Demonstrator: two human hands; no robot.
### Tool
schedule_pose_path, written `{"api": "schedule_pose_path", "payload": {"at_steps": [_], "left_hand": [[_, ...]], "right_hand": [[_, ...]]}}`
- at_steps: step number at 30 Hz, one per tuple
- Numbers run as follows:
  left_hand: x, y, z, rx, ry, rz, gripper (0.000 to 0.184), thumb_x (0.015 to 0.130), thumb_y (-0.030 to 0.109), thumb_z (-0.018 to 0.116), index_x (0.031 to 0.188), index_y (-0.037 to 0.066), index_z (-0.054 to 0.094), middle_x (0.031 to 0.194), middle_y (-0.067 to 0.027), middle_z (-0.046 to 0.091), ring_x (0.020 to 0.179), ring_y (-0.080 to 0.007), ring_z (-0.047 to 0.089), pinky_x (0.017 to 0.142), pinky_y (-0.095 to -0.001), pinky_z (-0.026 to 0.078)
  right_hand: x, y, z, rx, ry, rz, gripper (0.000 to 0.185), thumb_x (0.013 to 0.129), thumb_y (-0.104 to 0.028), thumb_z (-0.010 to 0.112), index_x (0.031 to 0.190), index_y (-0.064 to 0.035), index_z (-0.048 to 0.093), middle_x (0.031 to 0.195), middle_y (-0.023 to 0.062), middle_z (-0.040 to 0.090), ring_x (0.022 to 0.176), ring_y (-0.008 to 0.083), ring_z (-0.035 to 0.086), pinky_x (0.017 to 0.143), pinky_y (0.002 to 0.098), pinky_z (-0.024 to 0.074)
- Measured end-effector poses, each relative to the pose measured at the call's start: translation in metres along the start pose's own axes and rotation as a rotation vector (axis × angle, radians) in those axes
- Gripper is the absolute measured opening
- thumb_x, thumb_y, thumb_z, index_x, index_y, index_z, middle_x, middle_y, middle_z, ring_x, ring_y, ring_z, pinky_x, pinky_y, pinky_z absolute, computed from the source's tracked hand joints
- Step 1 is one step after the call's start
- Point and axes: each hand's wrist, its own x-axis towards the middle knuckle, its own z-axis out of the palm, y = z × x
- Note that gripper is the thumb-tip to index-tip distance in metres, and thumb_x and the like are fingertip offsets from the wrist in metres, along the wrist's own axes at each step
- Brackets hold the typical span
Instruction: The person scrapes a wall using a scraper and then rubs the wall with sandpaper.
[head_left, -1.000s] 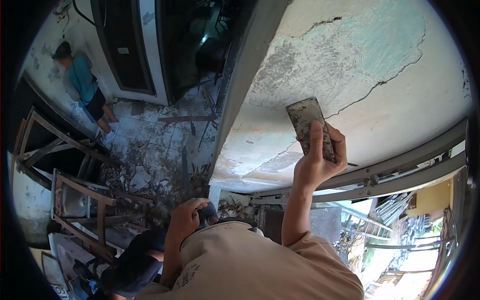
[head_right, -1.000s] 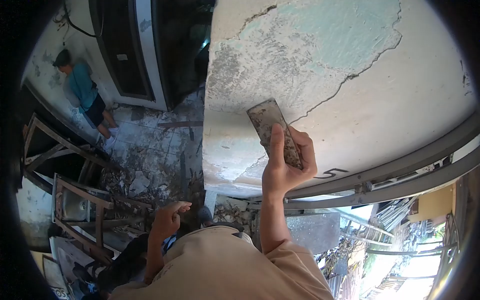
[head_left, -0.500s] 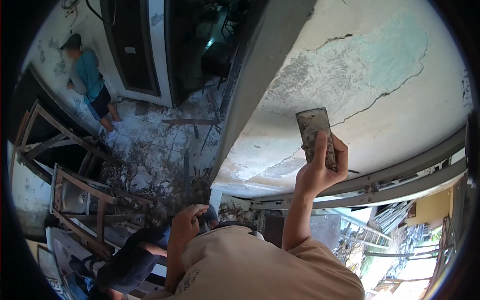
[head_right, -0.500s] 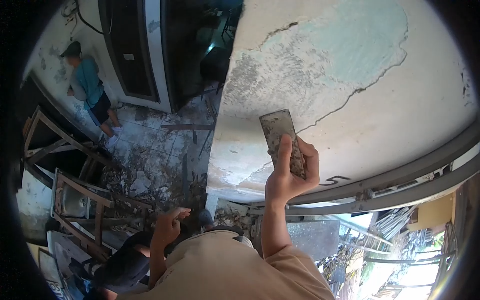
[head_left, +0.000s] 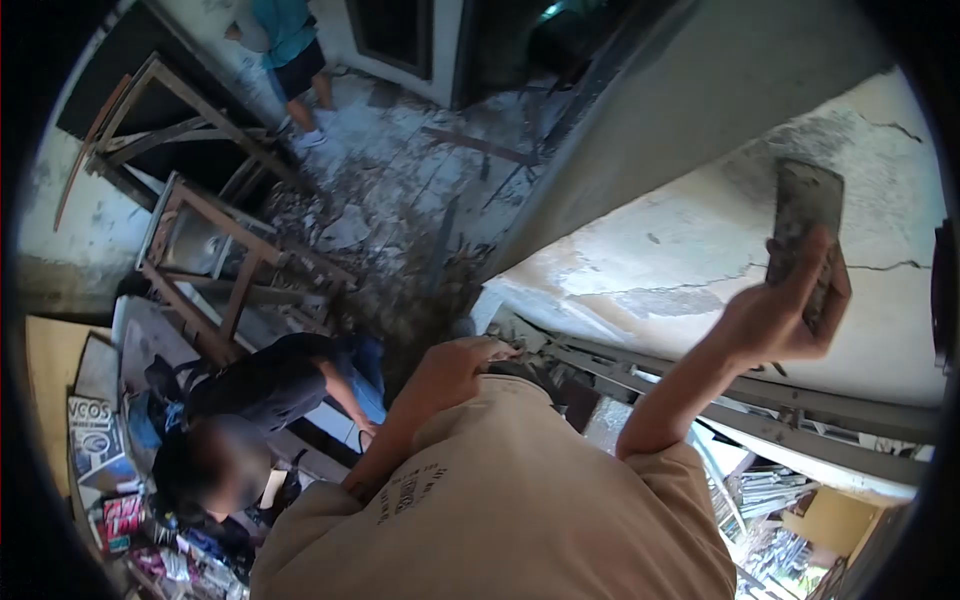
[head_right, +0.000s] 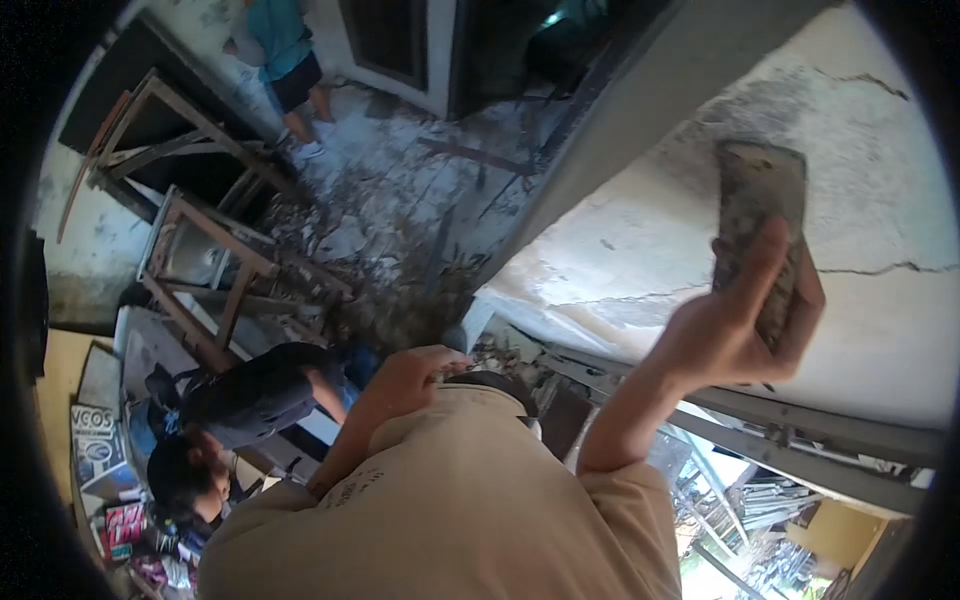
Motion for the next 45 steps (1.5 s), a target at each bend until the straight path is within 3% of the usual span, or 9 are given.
{"api": "schedule_pose_path", "payload": {"at_steps": [11, 17, 19, 22, 27, 35, 38, 44, 45], "left_hand": [[-0.003, 0.004, -0.008, 0.073, -0.072, -0.041, 0.047, 0.069, -0.009, 0.045, 0.108, 0.010, 0.061, 0.100, -0.0116, 0.065, 0.094, -0.0289, 0.062, 0.079, -0.0370, 0.049], [-0.009, -0.005, -0.013, 0.067, 0.037, -0.115, 0.048, 0.069, -0.010, 0.045, 0.110, 0.010, 0.061, 0.101, -0.0128, 0.065, 0.094, -0.0294, 0.063, 0.080, -0.0361, 0.050], [-0.010, -0.007, -0.015, 0.113, 0.045, -0.091, 0.045, 0.071, -0.010, 0.046, 0.110, 0.009, 0.061, 0.101, -0.0136, 0.065, 0.092, -0.0294, 0.063, 0.080, -0.0358, 0.050], [-0.015, -0.012, -0.015, 0.092, 0.107, -0.167, 0.046, 0.073, -0.009, 0.047, 0.112, 0.010, 0.059, 0.102, -0.0138, 0.065, 0.092, -0.0293, 0.063, 0.080, -0.0359, 0.050], [-0.027, -0.007, -0.027, 0.064, 0.193, -0.304, 0.045, 0.077, -0.007, 0.046, 0.117, 0.012, 0.056, 0.103, -0.0143, 0.065, 0.092, -0.0293, 0.064, 0.080, -0.0358, 0.051], [-0.023, -0.017, -0.034, 0.083, 0.280, -0.272, 0.041, 0.081, -0.006, 0.043, 0.117, 0.011, 0.055, 0.102, -0.0159, 0.065, 0.090, -0.0306, 0.065, 0.079, -0.0376, 0.052], [-0.019, -0.019, -0.037, 0.070, 0.307, -0.252, 0.038, 0.079, 0.002, 0.052, 0.115, 0.013, 0.055, 0.102, -0.0109, 0.065, 0.090, -0.0312, 0.063, 0.072, -0.0407, 0.050], [-0.034, -0.005, -0.047, -0.322, 0.537, -0.300, 0.033, 0.083, 0.004, 0.058, 0.116, 0.006, 0.059, 0.095, -0.0125, 0.067, 0.076, -0.0193, 0.064, 0.071, -0.0287, 0.049], [-0.041, 0.005, -0.051, -0.362, 0.547, -0.307, 0.029, 0.084, 0.014, 0.062, 0.112, 0.007, 0.062, 0.091, -0.0115, 0.067, 0.076, -0.0216, 0.063, 0.071, -0.0312, 0.048]], "right_hand": [[-0.003, 0.002, 0.009, 0.038, 0.017, -0.045, 0.015, 0.076, -0.007, 0.074, 0.077, 0.0020, 0.062, 0.075, 0.0091, 0.062, 0.062, 0.0146, 0.059, 0.045, 0.0232, 0.0527], [-0.008, 0.002, -0.039, 0.118, -0.088, 0.186, 0.011, 0.077, -0.003, 0.072, 0.077, -0.0008, 0.061, 0.071, 0.0032, 0.059, 0.063, 0.0096, 0.055, 0.054, 0.0219, 0.0477], [-0.013, 0.005, -0.046, 0.168, -0.178, 0.211, 0.011, 0.076, -0.002, 0.072, 0.076, -0.0027, 0.062, 0.071, 0.0024, 0.059, 0.064, 0.0094, 0.053, 0.060, 0.0214, 0.0426], [-0.023, 0.004, -0.040, 0.133, -0.703, 0.240, 0.012, 0.071, 0.000, 0.074, 0.077, -0.0004, 0.064, 0.071, 0.0047, 0.059, 0.065, 0.0105, 0.052, 0.060, 0.0197, 0.0370], [-0.057, 0.009, -0.018, 0.234, -1.292, 0.397, 0.017, 0.068, 0.006, 0.075, 0.083, 0.0024, 0.068, 0.075, 0.0088, 0.066, 0.067, 0.0117, 0.062, 0.059, 0.0216, 0.0454], [-0.084, 0.016, -0.007, 0.157, -1.419, 0.450, 0.016, 0.069, 0.002, 0.076, 0.082, 0.0033, 0.068, 0.073, 0.0075, 0.065, 0.064, 0.0108, 0.060, 0.059, 0.0219, 0.0449], [-0.088, 0.020, -0.008, 0.152, -1.507, 0.438, 0.016, 0.070, 0.000, 0.076, 0.083, 0.0021, 0.068, 0.074, 0.0079, 0.066, 0.064, 0.0112, 0.060, 0.059, 0.0226, 0.0456], [-0.128, 0.022, 0.003, 0.035, -1.809, 0.419, 0.015, 0.074, -0.007, 0.073, 0.087, -0.0012, 0.069, 0.078, 0.0117, 0.067, 0.073, 0.0207, 0.066, 0.067, 0.0286, 0.0498], [-0.136, 0.022, 0.006, 0.052, -1.863, 0.407, 0.015, 0.074, -0.008, 0.074, 0.086, -0.0011, 0.068, 0.078, 0.0120, 0.067, 0.071, 0.0207, 0.066, 0.066, 0.0287, 0.0494]]}}
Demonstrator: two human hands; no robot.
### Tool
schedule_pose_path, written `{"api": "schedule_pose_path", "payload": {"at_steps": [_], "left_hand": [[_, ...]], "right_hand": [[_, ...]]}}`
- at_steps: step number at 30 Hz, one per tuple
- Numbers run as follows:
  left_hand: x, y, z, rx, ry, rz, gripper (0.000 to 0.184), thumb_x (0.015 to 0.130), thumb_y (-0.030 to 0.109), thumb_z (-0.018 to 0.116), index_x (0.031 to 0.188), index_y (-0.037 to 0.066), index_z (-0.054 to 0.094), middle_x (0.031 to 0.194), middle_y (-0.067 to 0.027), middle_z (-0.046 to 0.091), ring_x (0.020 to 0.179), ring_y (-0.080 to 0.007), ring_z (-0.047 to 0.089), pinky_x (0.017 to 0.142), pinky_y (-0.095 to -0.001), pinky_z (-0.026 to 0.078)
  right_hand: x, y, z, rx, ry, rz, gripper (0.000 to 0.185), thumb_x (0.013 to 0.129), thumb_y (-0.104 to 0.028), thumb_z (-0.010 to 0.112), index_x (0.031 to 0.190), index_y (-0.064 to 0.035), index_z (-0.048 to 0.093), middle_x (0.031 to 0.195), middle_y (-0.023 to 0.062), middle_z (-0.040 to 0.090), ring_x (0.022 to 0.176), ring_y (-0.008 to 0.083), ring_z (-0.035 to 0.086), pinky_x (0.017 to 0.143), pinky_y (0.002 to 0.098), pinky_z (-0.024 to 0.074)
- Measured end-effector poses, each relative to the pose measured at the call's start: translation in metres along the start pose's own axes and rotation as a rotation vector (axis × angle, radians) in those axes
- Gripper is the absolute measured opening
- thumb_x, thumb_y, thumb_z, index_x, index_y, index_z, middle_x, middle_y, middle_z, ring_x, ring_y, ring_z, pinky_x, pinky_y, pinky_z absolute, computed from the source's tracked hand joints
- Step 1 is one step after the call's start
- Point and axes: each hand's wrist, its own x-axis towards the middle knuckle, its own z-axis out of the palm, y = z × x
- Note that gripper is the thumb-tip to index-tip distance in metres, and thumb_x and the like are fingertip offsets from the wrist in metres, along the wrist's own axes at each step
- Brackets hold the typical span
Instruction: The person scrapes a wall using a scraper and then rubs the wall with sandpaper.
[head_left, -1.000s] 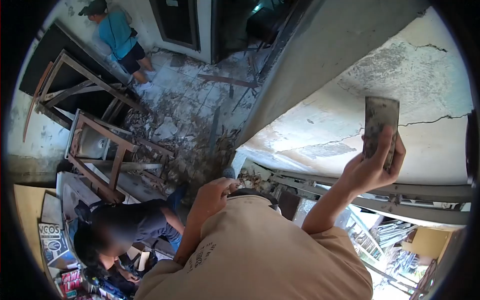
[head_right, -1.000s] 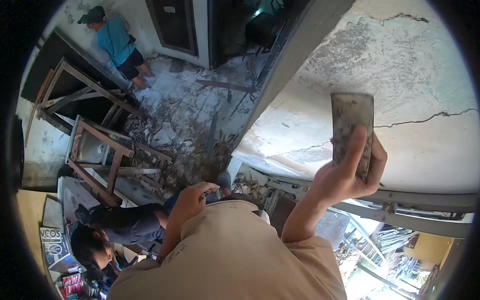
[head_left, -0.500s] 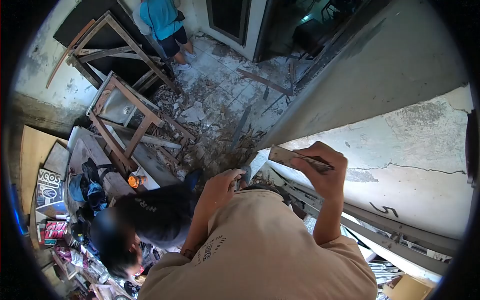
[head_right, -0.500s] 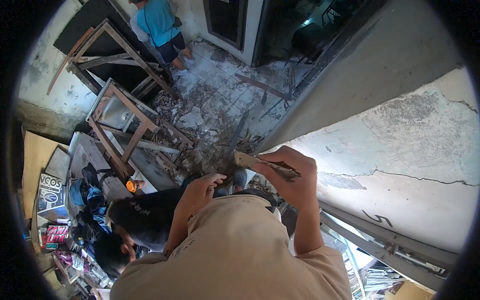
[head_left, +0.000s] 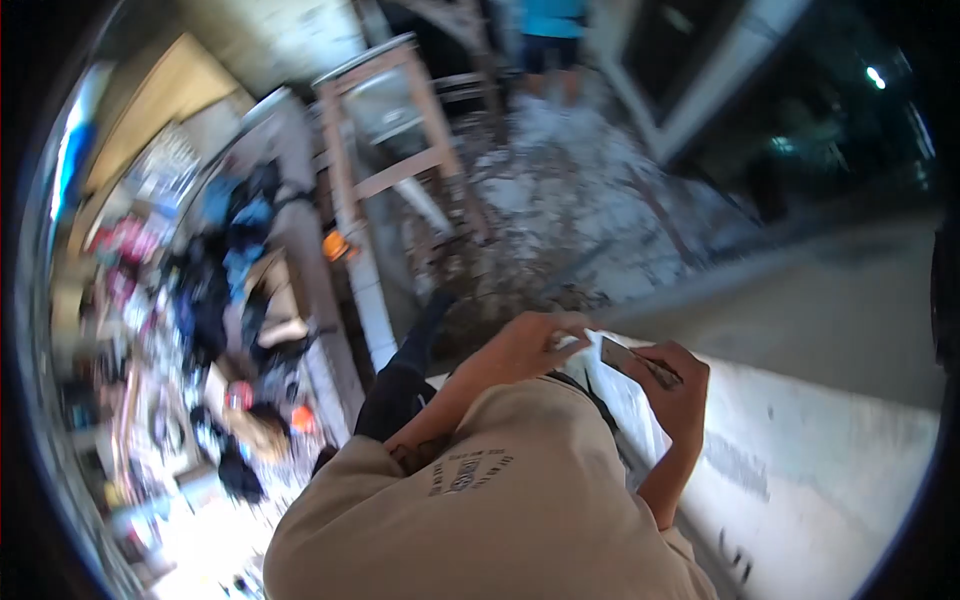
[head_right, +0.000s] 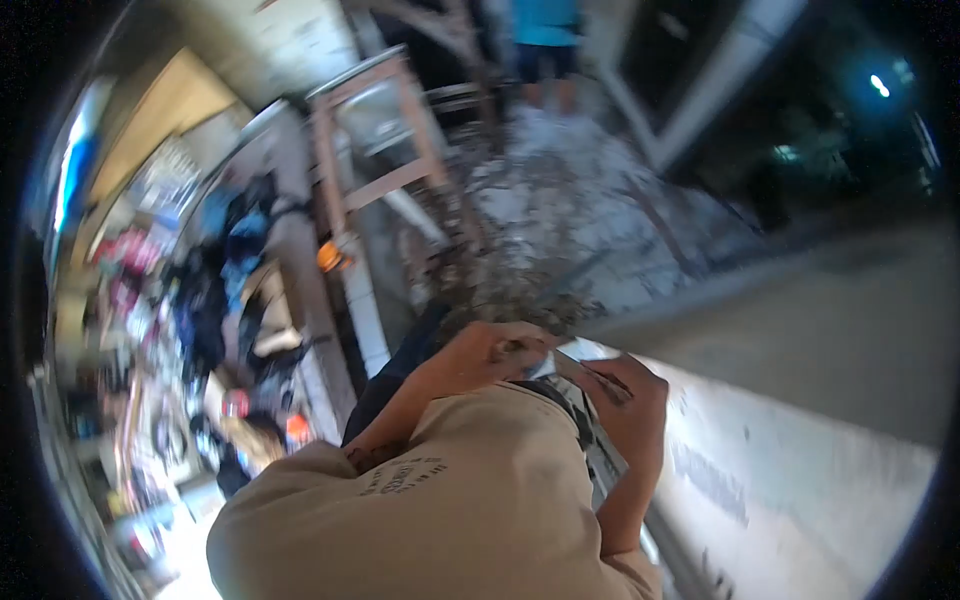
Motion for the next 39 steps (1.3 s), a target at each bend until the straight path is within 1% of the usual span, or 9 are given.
{"api": "schedule_pose_path", "payload": {"at_steps": [1, 4, 8, 14, 23, 31, 34, 37, 39], "left_hand": [[-0.009, 0.006, -0.005, -0.042, 0.007, -0.013, 0.027, 0.084, 0.025, 0.065, 0.107, 0.009, 0.064, 0.088, -0.0104, 0.067, 0.075, -0.0239, 0.062, 0.070, -0.0337, 0.048], [-0.029, 0.009, -0.016, 0.038, 0.156, 0.148, 0.029, 0.083, 0.017, 0.065, 0.109, 0.003, 0.064, 0.091, -0.0116, 0.067, 0.083, -0.0216, 0.063, 0.073, -0.0300, 0.047], [-0.045, 0.002, -0.020, -0.008, 0.327, 0.027, 0.028, 0.081, 0.022, 0.067, 0.103, 0.004, 0.066, 0.088, -0.0110, 0.068, 0.082, -0.0246, 0.065, 0.073, -0.0326, 0.048], [-0.067, -0.007, -0.021, 0.075, 0.521, -0.017, 0.017, 0.079, 0.018, 0.069, 0.088, 0.004, 0.068, 0.083, -0.0122, 0.066, 0.074, -0.0279, 0.064, 0.068, -0.0344, 0.049], [-0.085, -0.020, -0.021, 0.153, 0.665, 0.111, 0.014, 0.078, 0.014, 0.068, 0.086, 0.004, 0.066, 0.079, -0.0114, 0.065, 0.071, -0.0294, 0.064, 0.064, -0.0348, 0.049], [-0.070, -0.017, -0.025, 0.363, 0.625, 0.213, 0.015, 0.077, 0.013, 0.068, 0.092, 0.007, 0.066, 0.082, -0.0089, 0.066, 0.072, -0.0274, 0.065, 0.063, -0.0343, 0.050], [-0.040, 0.000, -0.020, 0.273, 0.600, 0.324, 0.025, 0.081, 0.021, 0.067, 0.103, 0.012, 0.065, 0.096, -0.0063, 0.068, 0.067, -0.0253, 0.064, 0.060, -0.0334, 0.050], [-0.009, 0.033, -0.017, 0.282, 0.364, 0.454, 0.031, 0.082, 0.017, 0.067, 0.111, 0.012, 0.063, 0.104, -0.0053, 0.067, 0.061, -0.0185, 0.062, 0.054, -0.0284, 0.047], [0.009, 0.065, -0.009, 0.284, 0.291, 0.390, 0.031, 0.083, 0.008, 0.065, 0.114, 0.009, 0.062, 0.109, -0.0040, 0.067, 0.053, -0.0050, 0.051, 0.049, -0.0214, 0.039]], "right_hand": [[0.007, 0.001, 0.007, 0.003, -0.055, -0.040, 0.015, 0.073, -0.008, 0.074, 0.085, -0.0012, 0.069, 0.077, 0.0118, 0.066, 0.070, 0.0202, 0.065, 0.066, 0.0285, 0.0489], [0.030, 0.003, 0.023, 0.024, -0.229, -0.146, 0.016, 0.072, -0.008, 0.075, 0.084, -0.0014, 0.069, 0.075, 0.0109, 0.066, 0.067, 0.0184, 0.063, 0.064, 0.0276, 0.0477], [0.057, -0.005, 0.040, 0.045, -0.411, -0.267, 0.016, 0.071, -0.007, 0.076, 0.083, -0.0018, 0.069, 0.070, 0.0085, 0.063, 0.064, 0.0142, 0.059, 0.062, 0.0261, 0.0460], [0.077, -0.011, 0.066, 0.082, -0.602, -0.288, 0.017, 0.071, -0.007, 0.077, 0.084, -0.0016, 0.069, 0.070, 0.0065, 0.064, 0.066, 0.0112, 0.059, 0.063, 0.0249, 0.0461], [0.071, -0.016, 0.087, 0.357, -0.806, -0.169, 0.022, 0.072, -0.004, 0.074, 0.093, 0.0010, 0.068, 0.089, 0.0070, 0.066, 0.083, 0.0119, 0.061, 0.076, 0.0239, 0.0462], [0.047, -0.005, 0.083, 0.230, -0.491, -0.214, 0.023, 0.074, 0.001, 0.071, 0.097, 0.0000, 0.068, 0.090, 0.0083, 0.069, 0.082, 0.0144, 0.063, 0.075, 0.0267, 0.0486], [0.031, -0.006, 0.054, 0.215, -0.174, -0.319, 0.022, 0.075, 0.002, 0.070, 0.097, -0.0004, 0.069, 0.088, 0.0098, 0.069, 0.078, 0.0160, 0.064, 0.071, 0.0261, 0.0492], [0.003, -0.006, 0.006, 0.217, 0.282, -0.303, 0.023, 0.074, 0.005, 0.070, 0.096, -0.0010, 0.070, 0.086, 0.0103, 0.068, 0.075, 0.0146, 0.063, 0.069, 0.0248, 0.0485], [-0.020, -0.008, -0.026, 0.162, 0.560, -0.326, 0.023, 0.073, 0.008, 0.069, 0.095, 0.0005, 0.069, 0.084, 0.0110, 0.068, 0.074, 0.0138, 0.061, 0.069, 0.0252, 0.0483]]}}
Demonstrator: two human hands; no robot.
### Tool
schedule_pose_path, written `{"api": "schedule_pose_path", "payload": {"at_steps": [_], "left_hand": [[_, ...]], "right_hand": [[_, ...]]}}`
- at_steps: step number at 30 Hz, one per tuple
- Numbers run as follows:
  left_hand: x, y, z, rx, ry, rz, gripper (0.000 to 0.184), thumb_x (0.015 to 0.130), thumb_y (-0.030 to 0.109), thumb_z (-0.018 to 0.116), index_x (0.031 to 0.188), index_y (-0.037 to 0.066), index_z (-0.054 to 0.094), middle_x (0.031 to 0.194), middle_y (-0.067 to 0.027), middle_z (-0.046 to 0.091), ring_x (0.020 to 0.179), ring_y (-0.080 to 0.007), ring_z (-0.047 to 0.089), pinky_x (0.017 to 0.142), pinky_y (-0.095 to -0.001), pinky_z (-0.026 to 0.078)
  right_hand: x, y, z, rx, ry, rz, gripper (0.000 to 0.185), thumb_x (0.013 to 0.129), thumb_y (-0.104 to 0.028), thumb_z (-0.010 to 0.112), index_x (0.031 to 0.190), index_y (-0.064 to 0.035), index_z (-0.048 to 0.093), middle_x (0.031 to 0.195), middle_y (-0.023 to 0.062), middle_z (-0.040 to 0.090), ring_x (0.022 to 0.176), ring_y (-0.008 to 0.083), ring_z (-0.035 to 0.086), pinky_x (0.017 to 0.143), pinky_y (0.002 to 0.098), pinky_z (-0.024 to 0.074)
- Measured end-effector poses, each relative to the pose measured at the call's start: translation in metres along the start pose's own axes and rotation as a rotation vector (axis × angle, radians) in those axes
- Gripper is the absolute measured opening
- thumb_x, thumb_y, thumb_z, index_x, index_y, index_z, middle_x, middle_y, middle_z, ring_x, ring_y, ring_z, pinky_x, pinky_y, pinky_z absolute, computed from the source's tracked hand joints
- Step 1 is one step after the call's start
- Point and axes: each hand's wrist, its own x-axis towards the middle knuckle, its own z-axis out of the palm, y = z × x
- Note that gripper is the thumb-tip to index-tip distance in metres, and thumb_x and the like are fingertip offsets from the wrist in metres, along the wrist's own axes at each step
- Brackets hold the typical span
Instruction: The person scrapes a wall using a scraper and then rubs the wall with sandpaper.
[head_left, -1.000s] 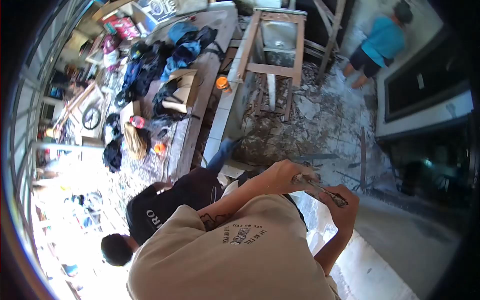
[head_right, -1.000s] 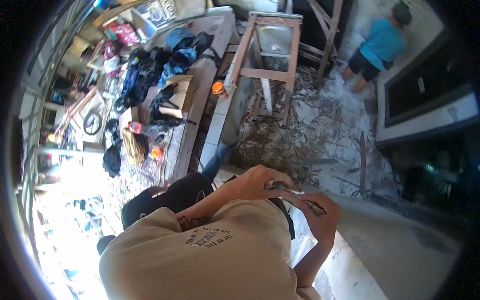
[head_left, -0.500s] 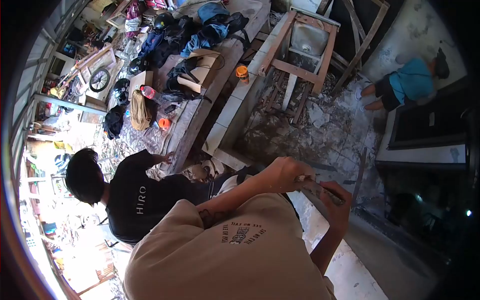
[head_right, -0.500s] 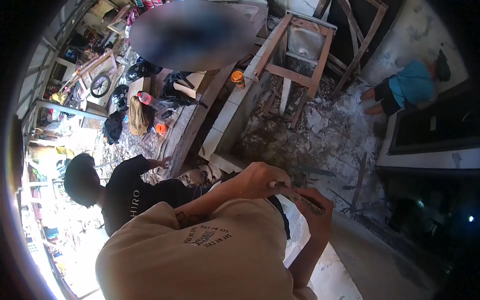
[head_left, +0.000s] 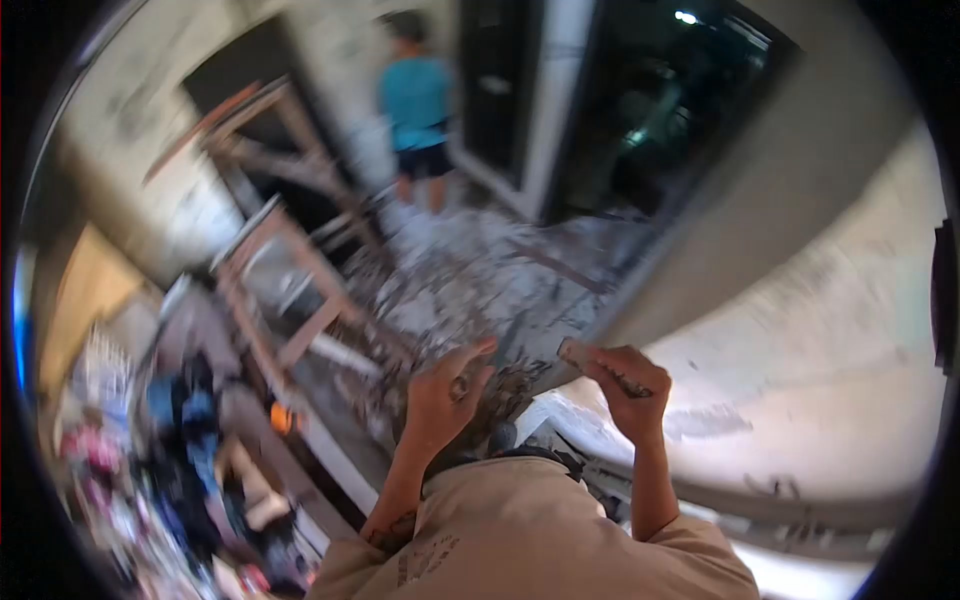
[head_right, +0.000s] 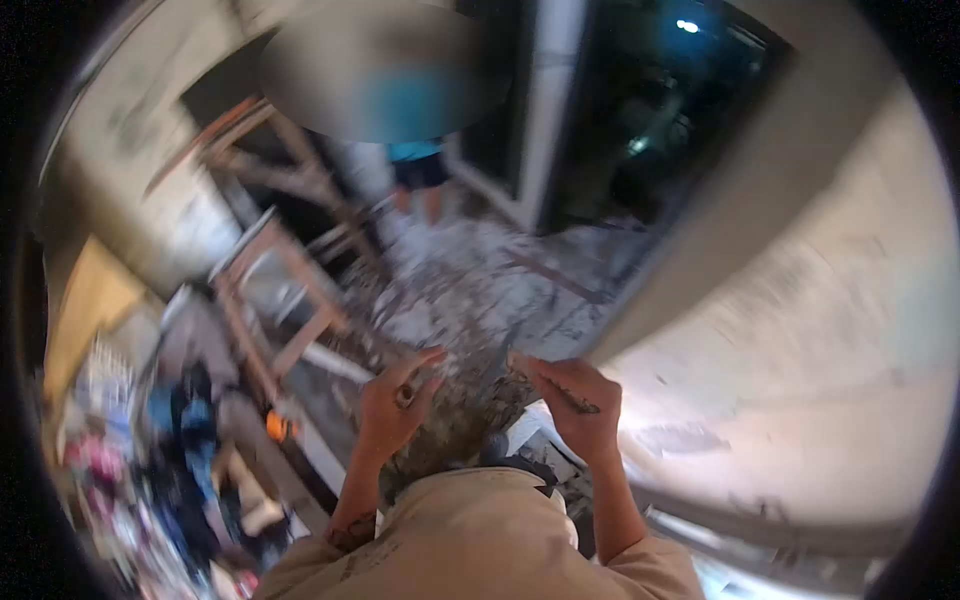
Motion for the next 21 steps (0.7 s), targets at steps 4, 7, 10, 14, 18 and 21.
{"api": "schedule_pose_path", "payload": {"at_steps": [4, 7, 10, 14, 18, 21], "left_hand": [[0.036, 0.030, 0.043, -0.066, -0.203, 0.265, 0.035, 0.084, 0.005, 0.062, 0.119, 0.005, 0.059, 0.113, -0.0046, 0.066, 0.046, -0.0013, 0.030, 0.044, -0.0197, 0.029], [0.051, 0.065, 0.073, -0.092, -0.258, 0.421, 0.038, 0.083, 0.006, 0.064, 0.121, 0.005, 0.057, 0.117, -0.0066, 0.064, 0.048, -0.0012, 0.032, 0.045, -0.0197, 0.030], [0.065, 0.086, 0.105, -0.208, -0.291, 0.499, 0.048, 0.081, 0.008, 0.068, 0.126, 0.004, 0.054, 0.122, -0.0089, 0.061, 0.050, -0.0013, 0.036, 0.046, -0.0197, 0.033], [0.069, 0.089, 0.148, -0.176, -0.383, 0.581, 0.062, 0.078, 0.008, 0.071, 0.133, 0.001, 0.045, 0.124, -0.0132, 0.059, 0.054, -0.0019, 0.037, 0.049, -0.0181, 0.036], [0.068, 0.081, 0.152, -0.191, -0.418, 0.533, 0.065, 0.077, 0.012, 0.072, 0.135, 0.003, 0.044, 0.120, -0.0139, 0.061, 0.048, -0.0082, 0.043, 0.048, -0.0223, 0.040], [0.073, 0.078, 0.131, -0.278, -0.400, 0.470, 0.062, 0.078, 0.008, 0.069, 0.135, 0.003, 0.044, 0.123, -0.0116, 0.060, 0.048, -0.0042, 0.038, 0.046, -0.0199, 0.036]], "right_hand": [[-0.018, -0.035, -0.070, -0.144, 0.486, -0.052, 0.020, 0.076, 0.007, 0.067, 0.094, 0.0012, 0.070, 0.082, 0.0119, 0.068, 0.071, 0.0146, 0.061, 0.064, 0.0225, 0.0459], [-0.027, -0.049, -0.100, -0.213, 0.845, -0.148, 0.020, 0.078, 0.007, 0.065, 0.097, 0.0020, 0.069, 0.079, 0.0066, 0.066, 0.069, 0.0083, 0.056, 0.062, 0.0198, 0.0431], [-0.024, -0.064, -0.115, -0.291, 0.986, -0.210, 0.024, 0.076, 0.011, 0.064, 0.097, 0.0021, 0.069, 0.077, 0.0061, 0.065, 0.069, 0.0076, 0.056, 0.060, 0.0181, 0.0421], [-0.002, -0.066, -0.120, -0.367, 0.927, -0.286, 0.024, 0.075, 0.012, 0.063, 0.096, 0.0024, 0.069, 0.078, 0.0077, 0.066, 0.068, 0.0092, 0.058, 0.059, 0.0195, 0.0433], [0.025, -0.068, -0.109, -0.319, 0.816, -0.394, 0.028, 0.074, 0.013, 0.062, 0.098, -0.0009, 0.069, 0.079, 0.0077, 0.067, 0.064, 0.0101, 0.060, 0.057, 0.0201, 0.0442], [0.007, -0.079, -0.110, -0.391, 0.847, -0.260, 0.029, 0.074, 0.015, 0.060, 0.096, -0.0012, 0.069, 0.075, 0.0077, 0.066, 0.062, 0.0095, 0.060, 0.054, 0.0185, 0.0429]]}}
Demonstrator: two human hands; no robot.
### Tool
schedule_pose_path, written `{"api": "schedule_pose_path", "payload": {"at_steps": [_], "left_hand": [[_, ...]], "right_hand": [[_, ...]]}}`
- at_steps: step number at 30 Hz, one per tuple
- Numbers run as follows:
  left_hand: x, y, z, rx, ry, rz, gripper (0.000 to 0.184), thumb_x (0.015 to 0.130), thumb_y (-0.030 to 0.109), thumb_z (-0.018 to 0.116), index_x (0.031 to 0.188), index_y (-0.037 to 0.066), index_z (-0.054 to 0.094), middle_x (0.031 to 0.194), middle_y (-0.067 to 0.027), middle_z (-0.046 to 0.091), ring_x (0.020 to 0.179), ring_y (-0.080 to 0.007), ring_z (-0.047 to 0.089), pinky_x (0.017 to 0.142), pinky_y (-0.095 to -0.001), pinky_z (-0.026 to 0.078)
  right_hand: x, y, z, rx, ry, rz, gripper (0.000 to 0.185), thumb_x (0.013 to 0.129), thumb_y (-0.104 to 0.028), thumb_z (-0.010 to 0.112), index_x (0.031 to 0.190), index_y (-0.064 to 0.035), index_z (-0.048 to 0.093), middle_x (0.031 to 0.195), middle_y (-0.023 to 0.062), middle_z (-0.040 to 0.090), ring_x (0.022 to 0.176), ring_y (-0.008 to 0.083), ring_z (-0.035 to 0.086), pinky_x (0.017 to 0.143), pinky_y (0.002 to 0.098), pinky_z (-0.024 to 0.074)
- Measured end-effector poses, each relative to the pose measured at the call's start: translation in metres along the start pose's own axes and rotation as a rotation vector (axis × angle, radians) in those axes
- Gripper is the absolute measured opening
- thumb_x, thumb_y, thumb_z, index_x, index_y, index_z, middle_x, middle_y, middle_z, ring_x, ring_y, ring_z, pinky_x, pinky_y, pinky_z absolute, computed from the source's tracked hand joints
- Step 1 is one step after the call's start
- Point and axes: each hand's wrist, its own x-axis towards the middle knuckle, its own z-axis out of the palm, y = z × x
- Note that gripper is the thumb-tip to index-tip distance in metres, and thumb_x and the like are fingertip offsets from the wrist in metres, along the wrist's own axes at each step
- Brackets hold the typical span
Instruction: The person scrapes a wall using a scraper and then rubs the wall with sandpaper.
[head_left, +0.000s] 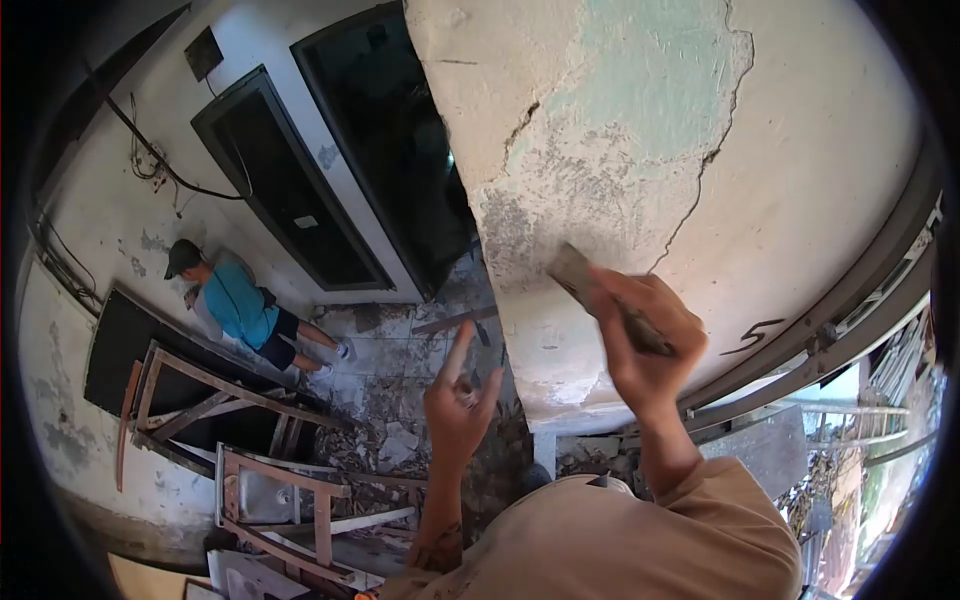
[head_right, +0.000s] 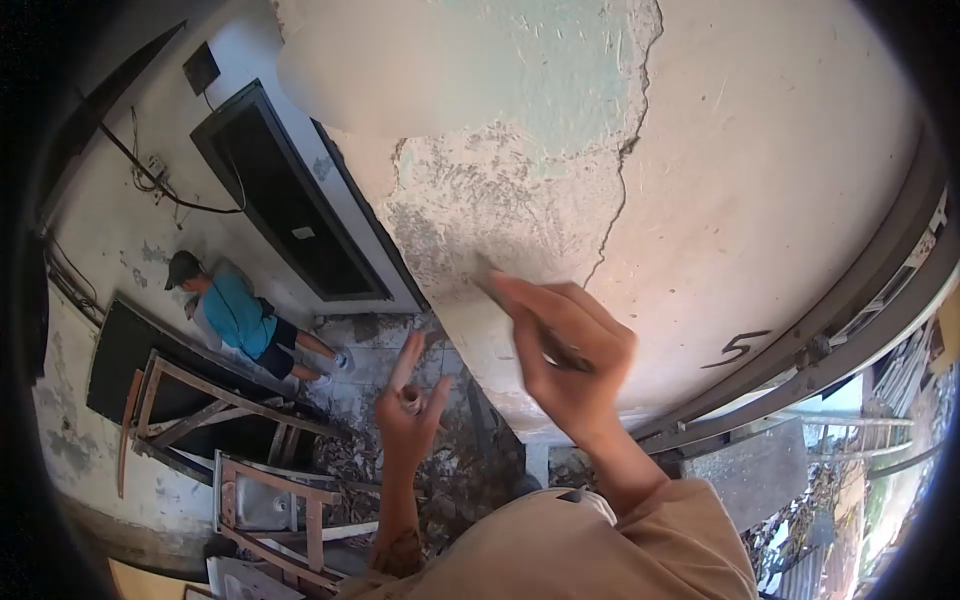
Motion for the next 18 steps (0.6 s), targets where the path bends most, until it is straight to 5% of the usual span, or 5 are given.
{"api": "schedule_pose_path", "payload": {"at_steps": [7, 18], "left_hand": [[-0.031, -0.024, -0.016, -0.026, -0.004, -0.200, 0.054, 0.081, 0.006, 0.062, 0.133, 0.005, 0.047, 0.128, -0.0088, 0.057, 0.050, 0.0003, 0.030, 0.046, -0.0164, 0.029], [-0.090, -0.040, -0.029, -0.119, 0.004, -0.419, 0.042, 0.083, 0.006, 0.059, 0.125, 0.004, 0.054, 0.119, -0.0072, 0.062, 0.051, -0.0009, 0.039, 0.050, -0.0179, 0.034]], "right_hand": [[0.001, 0.003, 0.016, 0.011, 0.013, -0.035, 0.027, 0.074, 0.012, 0.062, 0.095, -0.0026, 0.070, 0.072, 0.0083, 0.065, 0.061, 0.0100, 0.060, 0.053, 0.0200, 0.0422], [-0.016, 0.009, 0.012, 0.006, 0.129, 0.059, 0.024, 0.075, 0.011, 0.063, 0.095, -0.0007, 0.069, 0.076, 0.0076, 0.066, 0.064, 0.0077, 0.057, 0.055, 0.0202, 0.0421]]}}
